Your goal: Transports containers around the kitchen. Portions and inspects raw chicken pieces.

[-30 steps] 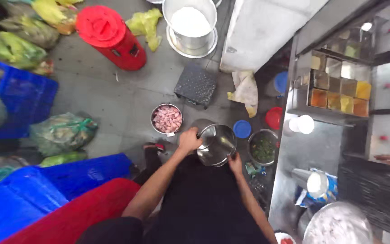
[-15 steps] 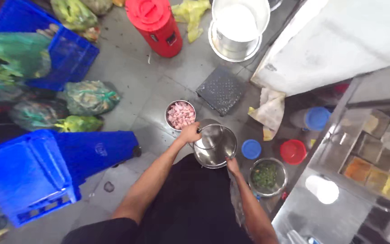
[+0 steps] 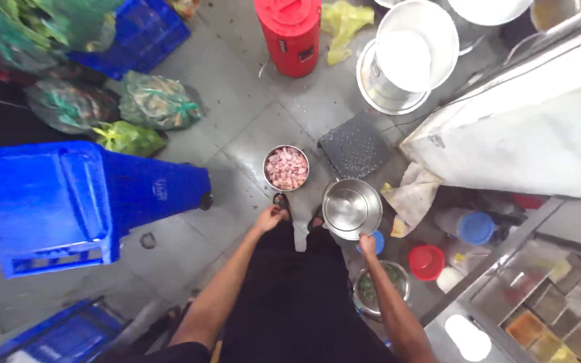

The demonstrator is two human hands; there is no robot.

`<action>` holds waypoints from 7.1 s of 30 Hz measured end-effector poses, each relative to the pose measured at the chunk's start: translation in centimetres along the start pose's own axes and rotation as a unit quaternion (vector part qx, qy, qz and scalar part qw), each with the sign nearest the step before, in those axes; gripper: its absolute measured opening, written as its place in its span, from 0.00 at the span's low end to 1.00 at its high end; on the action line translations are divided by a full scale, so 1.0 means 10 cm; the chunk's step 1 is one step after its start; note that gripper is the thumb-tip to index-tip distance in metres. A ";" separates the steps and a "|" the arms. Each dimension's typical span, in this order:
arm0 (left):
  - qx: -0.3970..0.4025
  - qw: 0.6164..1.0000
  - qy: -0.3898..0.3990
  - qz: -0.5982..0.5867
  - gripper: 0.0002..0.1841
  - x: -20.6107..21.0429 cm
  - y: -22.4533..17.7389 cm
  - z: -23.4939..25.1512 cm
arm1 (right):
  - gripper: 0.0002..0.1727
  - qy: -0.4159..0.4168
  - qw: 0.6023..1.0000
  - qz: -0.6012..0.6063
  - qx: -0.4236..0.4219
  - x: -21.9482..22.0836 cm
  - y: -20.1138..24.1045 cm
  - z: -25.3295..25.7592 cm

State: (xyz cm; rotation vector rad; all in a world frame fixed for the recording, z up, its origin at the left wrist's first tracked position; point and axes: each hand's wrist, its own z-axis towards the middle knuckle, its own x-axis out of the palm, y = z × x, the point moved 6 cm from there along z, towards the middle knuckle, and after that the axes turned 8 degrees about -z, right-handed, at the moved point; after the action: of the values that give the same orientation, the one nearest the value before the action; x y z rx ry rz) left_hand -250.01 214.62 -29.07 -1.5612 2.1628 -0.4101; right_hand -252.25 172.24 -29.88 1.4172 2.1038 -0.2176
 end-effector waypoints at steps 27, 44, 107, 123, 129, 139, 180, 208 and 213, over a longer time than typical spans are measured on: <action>-0.091 0.964 -0.144 -0.205 0.17 -1.48 -0.14 1.07 | 0.18 -0.042 0.928 0.316 0.191 0.51 1.92 1.09; -0.180 0.937 -0.151 -0.257 0.15 -0.01 -0.13 1.57 | 0.32 0.083 0.936 0.309 0.149 0.71 2.37 3.49; 0.100 0.929 -0.325 0.147 0.28 -1.42 1.47 5.38 | 0.13 0.006 0.919 0.047 -0.392 4.02 1.03 4.64; 0.265 0.931 -0.248 0.031 0.23 -0.71 0.50 5.54 | 0.57 0.097 0.812 -0.345 -0.460 4.20 2.83 3.96; 0.085 0.951 -0.230 -0.186 0.40 -0.26 1.40 5.40 | 0.61 0.137 0.852 -0.345 -0.369 4.36 3.09 4.13; 0.047 0.918 -0.144 -0.366 0.32 -0.20 1.47 5.84 | 0.50 0.208 0.845 -0.291 -0.399 4.68 3.21 4.38; 0.438 0.622 -0.138 -0.634 0.25 0.14 0.70 4.54 | 0.34 0.192 0.711 0.188 -0.649 4.40 2.99 2.69; 0.487 0.667 0.186 -0.532 0.22 1.33 -2.41 2.88 | 0.20 -0.099 0.652 0.315 -0.682 0.84 3.06 1.59; 0.340 0.796 0.293 -0.405 0.31 2.13 -3.30 3.49 | 0.19 -0.147 0.721 0.374 -0.565 -0.07 3.29 2.45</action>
State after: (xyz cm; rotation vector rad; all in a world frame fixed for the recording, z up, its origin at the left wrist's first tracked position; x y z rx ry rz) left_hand -210.86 184.48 -46.99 -1.9414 1.2208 -1.9121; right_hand -213.59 174.70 -43.48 1.1353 0.8447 0.9487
